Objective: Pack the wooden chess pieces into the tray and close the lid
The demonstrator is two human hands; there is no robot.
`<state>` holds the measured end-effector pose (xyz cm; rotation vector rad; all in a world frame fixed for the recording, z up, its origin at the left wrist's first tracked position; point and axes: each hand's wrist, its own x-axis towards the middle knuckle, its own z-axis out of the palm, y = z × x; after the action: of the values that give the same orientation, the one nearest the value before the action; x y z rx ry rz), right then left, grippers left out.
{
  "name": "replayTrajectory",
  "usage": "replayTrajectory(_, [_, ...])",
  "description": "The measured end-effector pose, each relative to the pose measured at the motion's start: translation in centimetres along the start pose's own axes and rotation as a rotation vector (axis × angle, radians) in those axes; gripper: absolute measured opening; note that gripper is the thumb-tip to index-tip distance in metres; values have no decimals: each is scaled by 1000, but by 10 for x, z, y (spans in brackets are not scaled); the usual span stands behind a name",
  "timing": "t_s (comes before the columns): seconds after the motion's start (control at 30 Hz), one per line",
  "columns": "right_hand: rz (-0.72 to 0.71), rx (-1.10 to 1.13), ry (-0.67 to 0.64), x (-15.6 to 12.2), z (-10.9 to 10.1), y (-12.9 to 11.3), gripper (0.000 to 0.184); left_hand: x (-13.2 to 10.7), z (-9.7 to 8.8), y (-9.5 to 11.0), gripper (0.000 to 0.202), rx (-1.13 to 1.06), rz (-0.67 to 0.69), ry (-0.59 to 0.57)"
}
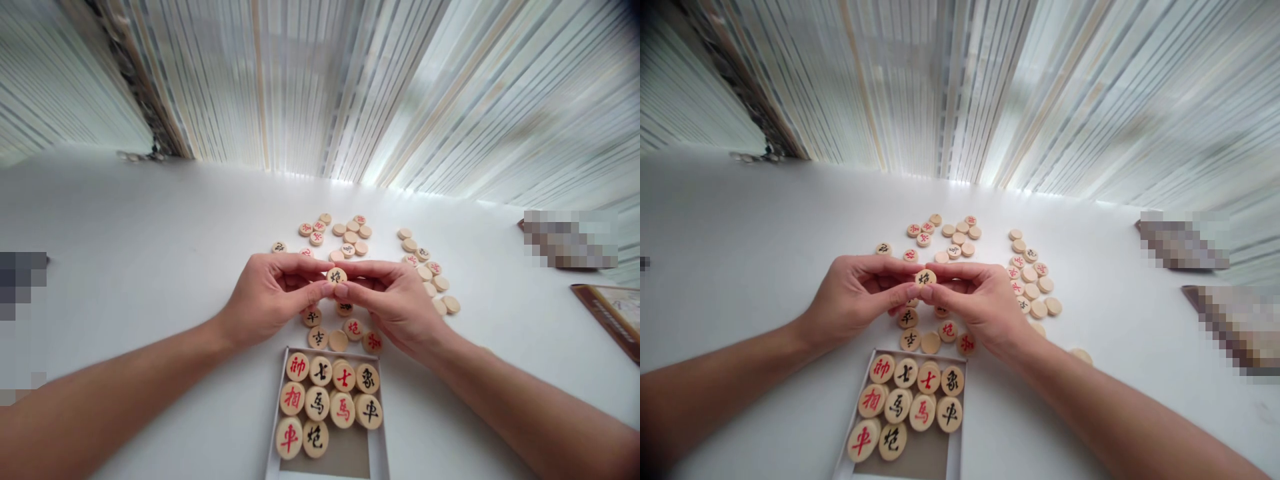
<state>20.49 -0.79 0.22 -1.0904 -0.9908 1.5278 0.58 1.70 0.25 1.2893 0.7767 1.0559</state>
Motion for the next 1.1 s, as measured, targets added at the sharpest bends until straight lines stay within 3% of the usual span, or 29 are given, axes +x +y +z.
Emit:
replayTrajectory(0.27, [-27, 55, -71, 2, 2, -1, 36, -1, 1, 0, 21, 0, 33, -41])
replayTrajectory(0.6, [-130, -36, -21, 1, 3, 2, 22, -2, 3, 2, 15, 49, 61, -96])
replayTrajectory(0.73, [-172, -95, 4, 2, 1, 4, 16, -3, 3, 2, 17, 74, 39, -81])
replayTrajectory(1.1, [-225, -78, -118, 3, -3, 5, 18, -1, 2, 2, 26, -6, -63, -48])
